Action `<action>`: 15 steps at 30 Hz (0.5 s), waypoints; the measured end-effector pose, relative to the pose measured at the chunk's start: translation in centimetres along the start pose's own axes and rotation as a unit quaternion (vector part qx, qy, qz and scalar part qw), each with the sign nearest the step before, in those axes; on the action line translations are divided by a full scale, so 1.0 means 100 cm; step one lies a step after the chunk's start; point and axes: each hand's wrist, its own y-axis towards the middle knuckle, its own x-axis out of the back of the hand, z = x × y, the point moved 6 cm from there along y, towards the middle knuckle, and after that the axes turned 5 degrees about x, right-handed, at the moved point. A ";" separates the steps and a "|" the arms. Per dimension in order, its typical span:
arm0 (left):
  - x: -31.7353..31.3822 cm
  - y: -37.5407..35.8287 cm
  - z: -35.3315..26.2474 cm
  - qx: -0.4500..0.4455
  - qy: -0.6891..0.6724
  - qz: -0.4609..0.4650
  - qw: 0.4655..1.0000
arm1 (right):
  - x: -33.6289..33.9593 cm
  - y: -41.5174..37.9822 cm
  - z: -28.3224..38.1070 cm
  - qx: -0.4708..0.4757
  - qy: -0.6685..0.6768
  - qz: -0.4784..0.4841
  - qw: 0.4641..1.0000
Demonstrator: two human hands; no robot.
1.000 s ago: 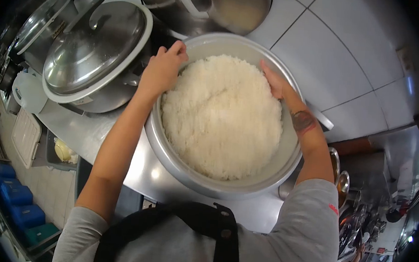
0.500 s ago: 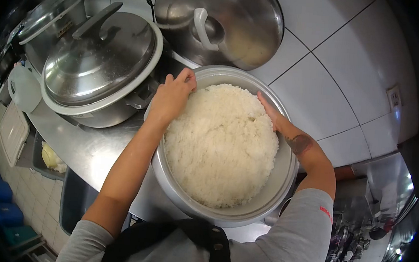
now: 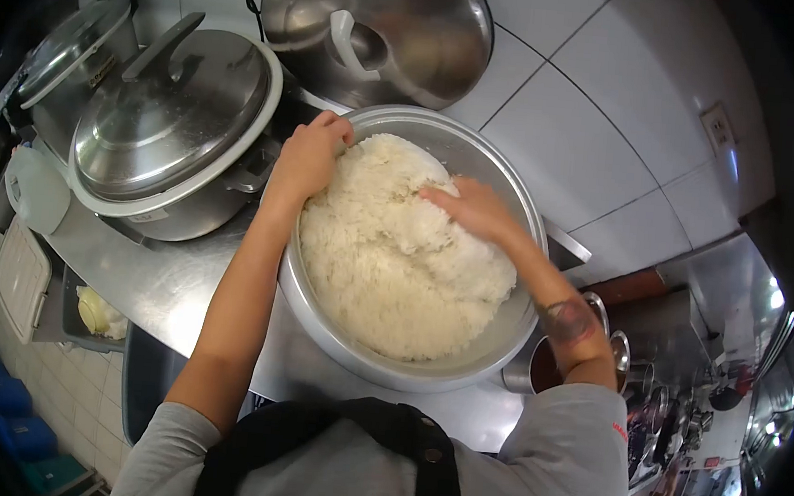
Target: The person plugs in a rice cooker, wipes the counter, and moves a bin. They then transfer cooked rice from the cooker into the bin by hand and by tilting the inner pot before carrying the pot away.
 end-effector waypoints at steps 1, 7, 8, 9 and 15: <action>0.001 0.002 0.001 0.007 -0.040 -0.020 0.999 | -0.004 -0.016 0.013 -0.001 -0.016 -0.042 0.999; -0.009 0.009 0.012 -0.039 -0.103 -0.046 0.993 | -0.092 -0.067 0.061 0.081 -0.207 -0.088 0.971; -0.003 0.009 0.016 -0.027 -0.133 -0.059 0.989 | -0.107 -0.066 0.068 0.107 -0.267 -0.095 0.953; -0.007 0.010 0.019 -0.055 -0.104 -0.064 0.991 | -0.111 -0.064 0.067 0.137 -0.267 -0.147 0.943; 0.001 -0.016 -0.009 -0.126 0.033 -0.216 0.968 | -0.062 -0.074 0.035 0.296 -0.104 0.173 0.934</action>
